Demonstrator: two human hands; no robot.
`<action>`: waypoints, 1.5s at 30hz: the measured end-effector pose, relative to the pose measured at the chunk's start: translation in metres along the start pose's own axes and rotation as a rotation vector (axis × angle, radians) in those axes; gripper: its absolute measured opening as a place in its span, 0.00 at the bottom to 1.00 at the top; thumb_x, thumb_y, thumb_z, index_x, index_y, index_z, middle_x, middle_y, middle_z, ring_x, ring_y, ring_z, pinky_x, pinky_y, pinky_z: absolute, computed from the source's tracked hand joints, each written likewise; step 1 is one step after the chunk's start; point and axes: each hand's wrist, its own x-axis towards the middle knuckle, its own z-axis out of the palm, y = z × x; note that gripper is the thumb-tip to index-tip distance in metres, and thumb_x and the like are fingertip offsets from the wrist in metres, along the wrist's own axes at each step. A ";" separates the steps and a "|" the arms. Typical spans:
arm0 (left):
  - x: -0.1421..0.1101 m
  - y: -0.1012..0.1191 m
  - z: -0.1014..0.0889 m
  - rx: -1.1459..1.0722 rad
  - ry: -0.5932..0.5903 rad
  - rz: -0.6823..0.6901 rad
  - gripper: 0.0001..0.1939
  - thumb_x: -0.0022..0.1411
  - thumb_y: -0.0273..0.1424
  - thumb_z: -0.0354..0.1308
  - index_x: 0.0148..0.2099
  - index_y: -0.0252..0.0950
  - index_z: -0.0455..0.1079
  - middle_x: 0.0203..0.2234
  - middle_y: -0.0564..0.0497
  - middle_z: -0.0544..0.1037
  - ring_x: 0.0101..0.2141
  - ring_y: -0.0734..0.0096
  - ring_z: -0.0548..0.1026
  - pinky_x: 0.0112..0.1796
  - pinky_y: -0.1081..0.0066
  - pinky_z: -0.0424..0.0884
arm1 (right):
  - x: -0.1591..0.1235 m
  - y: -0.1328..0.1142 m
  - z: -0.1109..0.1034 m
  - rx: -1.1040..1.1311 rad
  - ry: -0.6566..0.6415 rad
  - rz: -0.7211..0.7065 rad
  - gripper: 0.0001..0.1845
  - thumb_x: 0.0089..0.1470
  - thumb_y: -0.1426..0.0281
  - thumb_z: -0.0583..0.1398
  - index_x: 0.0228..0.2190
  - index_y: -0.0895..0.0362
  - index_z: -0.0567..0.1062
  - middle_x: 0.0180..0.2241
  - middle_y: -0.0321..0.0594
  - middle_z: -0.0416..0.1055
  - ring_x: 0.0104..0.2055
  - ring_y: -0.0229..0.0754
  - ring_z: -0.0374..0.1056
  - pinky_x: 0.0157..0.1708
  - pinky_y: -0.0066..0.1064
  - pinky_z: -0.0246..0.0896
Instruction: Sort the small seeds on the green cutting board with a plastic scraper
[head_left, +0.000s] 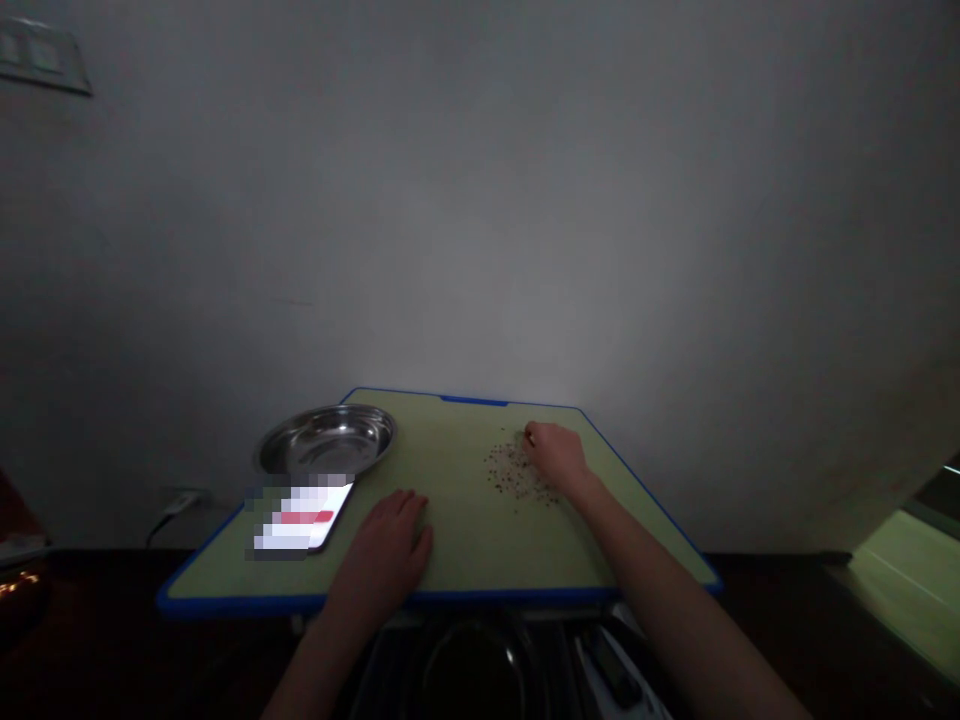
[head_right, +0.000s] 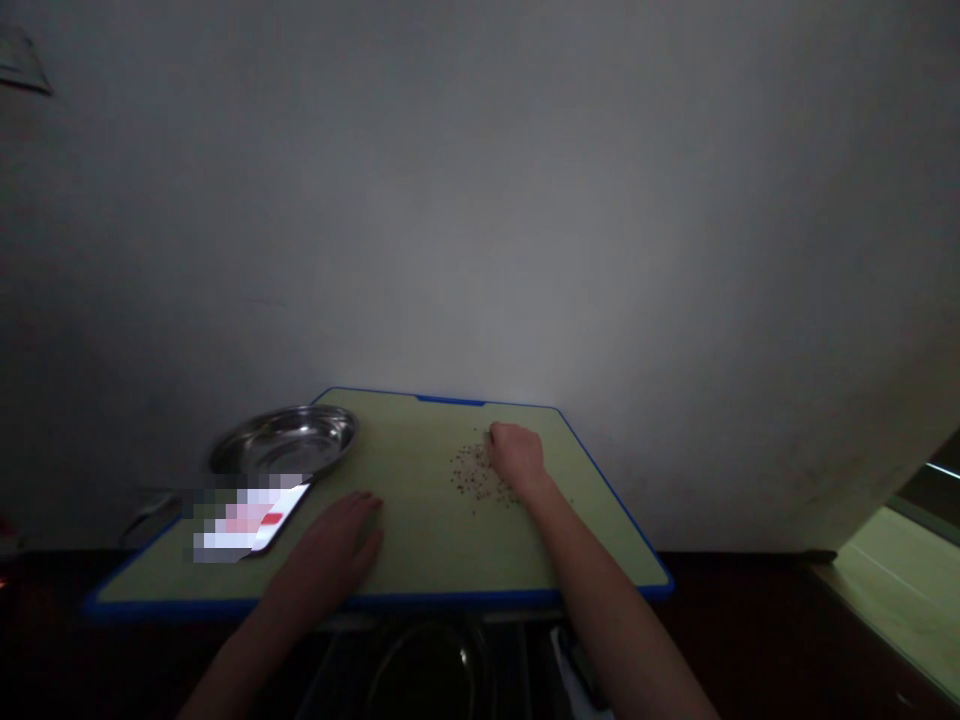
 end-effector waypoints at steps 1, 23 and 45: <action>0.000 0.000 0.000 -0.001 0.001 0.002 0.17 0.63 0.35 0.57 0.52 0.36 0.66 0.52 0.45 0.70 0.53 0.57 0.68 0.52 0.49 0.64 | 0.003 0.004 0.000 0.033 -0.006 0.025 0.13 0.60 0.66 0.53 0.40 0.56 0.76 0.41 0.48 0.76 0.45 0.46 0.69 0.42 0.34 0.59; 0.000 -0.002 0.001 0.001 0.000 0.013 0.17 0.63 0.35 0.56 0.53 0.36 0.66 0.53 0.45 0.70 0.54 0.57 0.67 0.52 0.49 0.64 | 0.021 0.068 0.022 0.427 -0.257 0.318 0.15 0.60 0.65 0.58 0.46 0.59 0.71 0.45 0.43 0.70 0.41 0.42 0.70 0.39 0.39 0.69; 0.002 -0.005 0.000 0.000 0.012 -0.001 0.22 0.59 0.37 0.48 0.52 0.34 0.70 0.52 0.40 0.74 0.54 0.52 0.70 0.53 0.51 0.66 | 0.014 0.024 0.014 0.470 -0.188 0.099 0.06 0.53 0.69 0.60 0.31 0.59 0.77 0.21 0.38 0.76 0.24 0.37 0.69 0.25 0.25 0.56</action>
